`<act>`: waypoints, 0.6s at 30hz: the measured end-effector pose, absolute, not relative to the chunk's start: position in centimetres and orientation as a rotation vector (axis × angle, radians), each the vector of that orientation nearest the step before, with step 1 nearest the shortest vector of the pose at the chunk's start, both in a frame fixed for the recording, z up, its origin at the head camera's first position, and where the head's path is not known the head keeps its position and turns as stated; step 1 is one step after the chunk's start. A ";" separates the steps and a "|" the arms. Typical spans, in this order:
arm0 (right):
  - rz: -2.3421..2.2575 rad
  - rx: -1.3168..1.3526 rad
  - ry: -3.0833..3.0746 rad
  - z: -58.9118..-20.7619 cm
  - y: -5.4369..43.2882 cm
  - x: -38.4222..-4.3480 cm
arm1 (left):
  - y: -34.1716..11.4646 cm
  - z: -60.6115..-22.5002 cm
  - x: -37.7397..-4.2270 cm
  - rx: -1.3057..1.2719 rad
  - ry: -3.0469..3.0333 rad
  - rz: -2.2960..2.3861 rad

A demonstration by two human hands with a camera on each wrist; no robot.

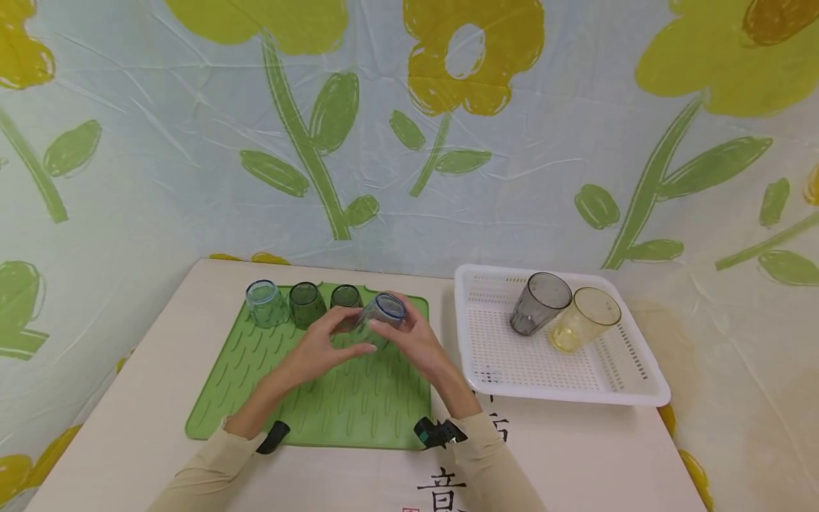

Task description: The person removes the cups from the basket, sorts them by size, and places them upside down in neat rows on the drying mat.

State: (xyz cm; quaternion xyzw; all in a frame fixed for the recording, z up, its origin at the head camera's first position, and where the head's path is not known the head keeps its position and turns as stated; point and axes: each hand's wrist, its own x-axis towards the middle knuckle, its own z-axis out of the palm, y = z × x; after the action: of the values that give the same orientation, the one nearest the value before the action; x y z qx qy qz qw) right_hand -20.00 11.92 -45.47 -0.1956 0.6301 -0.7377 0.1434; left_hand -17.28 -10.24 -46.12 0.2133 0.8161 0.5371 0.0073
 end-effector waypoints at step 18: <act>-1.959 -0.524 2.241 -45.4 11.7 -20.4 | -11.0 -47.6 -17.8 0.780 2.661 1.569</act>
State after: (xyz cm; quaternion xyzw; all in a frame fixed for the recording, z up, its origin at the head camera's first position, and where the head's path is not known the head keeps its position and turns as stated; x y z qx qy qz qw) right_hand -20.40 11.72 -45.45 -0.1731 0.7401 -0.6470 0.0599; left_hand -17.85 -10.98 -47.57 0.2449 0.8350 0.4923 -0.0223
